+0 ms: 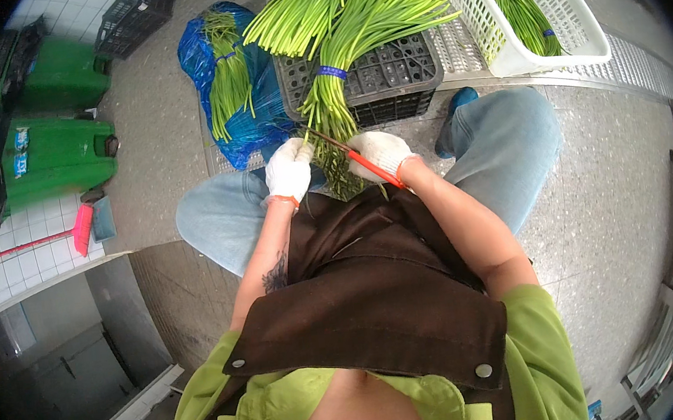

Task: The person sits on the floor and uses scissors to trim the root ends of green vegetable stalks. They gather the stalks into bundles, cut the ends, and place the trimmed bundles into a white basket.

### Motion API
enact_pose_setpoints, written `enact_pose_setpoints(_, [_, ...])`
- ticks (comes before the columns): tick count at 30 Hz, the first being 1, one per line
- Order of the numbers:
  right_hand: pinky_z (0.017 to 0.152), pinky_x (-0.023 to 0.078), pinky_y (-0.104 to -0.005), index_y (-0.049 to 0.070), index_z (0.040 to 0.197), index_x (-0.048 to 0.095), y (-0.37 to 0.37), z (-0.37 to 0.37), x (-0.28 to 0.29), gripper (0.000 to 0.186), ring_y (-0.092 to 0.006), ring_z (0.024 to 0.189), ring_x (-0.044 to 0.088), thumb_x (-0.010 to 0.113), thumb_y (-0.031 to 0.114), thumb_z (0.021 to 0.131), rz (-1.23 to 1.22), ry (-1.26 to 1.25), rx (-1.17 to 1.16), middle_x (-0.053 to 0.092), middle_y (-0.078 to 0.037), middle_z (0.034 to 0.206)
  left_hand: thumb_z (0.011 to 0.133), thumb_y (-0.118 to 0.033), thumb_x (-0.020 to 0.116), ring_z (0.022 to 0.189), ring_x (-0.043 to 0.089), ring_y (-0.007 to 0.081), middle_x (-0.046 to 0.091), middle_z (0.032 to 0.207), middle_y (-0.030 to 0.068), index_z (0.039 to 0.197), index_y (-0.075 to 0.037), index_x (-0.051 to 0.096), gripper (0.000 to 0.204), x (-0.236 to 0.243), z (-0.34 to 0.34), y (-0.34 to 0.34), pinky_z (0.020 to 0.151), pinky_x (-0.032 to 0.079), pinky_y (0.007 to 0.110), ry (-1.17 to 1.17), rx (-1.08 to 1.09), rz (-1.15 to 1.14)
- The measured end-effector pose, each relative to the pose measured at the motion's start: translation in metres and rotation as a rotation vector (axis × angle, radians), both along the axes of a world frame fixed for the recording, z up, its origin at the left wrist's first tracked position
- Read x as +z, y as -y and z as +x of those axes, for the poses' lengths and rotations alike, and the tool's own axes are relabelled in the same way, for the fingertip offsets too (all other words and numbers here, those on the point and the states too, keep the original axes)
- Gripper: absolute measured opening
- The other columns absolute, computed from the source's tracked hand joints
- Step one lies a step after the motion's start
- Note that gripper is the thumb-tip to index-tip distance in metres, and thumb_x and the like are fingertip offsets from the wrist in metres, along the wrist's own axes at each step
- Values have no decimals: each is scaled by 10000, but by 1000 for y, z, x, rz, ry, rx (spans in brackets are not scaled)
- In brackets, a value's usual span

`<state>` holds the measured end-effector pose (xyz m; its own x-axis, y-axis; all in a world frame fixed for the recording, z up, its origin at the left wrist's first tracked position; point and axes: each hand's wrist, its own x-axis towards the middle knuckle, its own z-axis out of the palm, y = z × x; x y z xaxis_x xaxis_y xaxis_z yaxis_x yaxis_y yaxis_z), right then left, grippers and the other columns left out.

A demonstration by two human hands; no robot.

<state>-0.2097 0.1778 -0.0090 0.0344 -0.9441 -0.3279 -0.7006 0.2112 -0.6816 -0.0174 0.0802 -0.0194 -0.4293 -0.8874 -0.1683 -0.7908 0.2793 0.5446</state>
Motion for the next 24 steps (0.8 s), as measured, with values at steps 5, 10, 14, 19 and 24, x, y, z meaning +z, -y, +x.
enact_pose_setpoints(5, [758,500,-492,65,946,666,-8,-2,-9,271,-428,869,637,631,293,803,-55,0,-94,667,-219,869,909,-306,569,1103,593,372,620,1225,152,1160,-123,646,320,-28,8,22,917,479,490,181,104,-44])
enact_pose_setpoints(10, [763,506,-491,70,940,672,-14,-4,-15,275,-421,870,646,625,306,807,-32,-5,-9,675,-217,864,849,-383,590,1263,517,356,558,1367,168,1339,-137,567,549,-31,-5,19,1058,416,443,486,-118,164])
enact_pose_setpoints(14, [798,515,-489,52,915,672,-16,-2,-10,311,-413,897,658,590,330,803,9,58,85,688,-221,889,913,-392,535,1073,639,382,691,1124,183,1202,-142,665,403,-37,10,11,948,493,445,397,-60,187])
enact_pose_setpoints(19, [811,515,-486,53,923,675,-13,5,-10,315,-409,914,659,579,326,798,97,5,87,688,-226,908,950,-379,519,967,671,334,726,958,120,1134,-124,679,353,-11,26,5,847,501,417,254,-28,167])
enact_pose_setpoints(24, [772,528,-485,68,903,686,-11,14,-18,257,-412,866,662,571,274,802,19,-47,7,689,-211,865,922,-385,522,977,651,408,705,1023,180,1120,-147,695,354,2,19,4,863,502,495,288,-103,187])
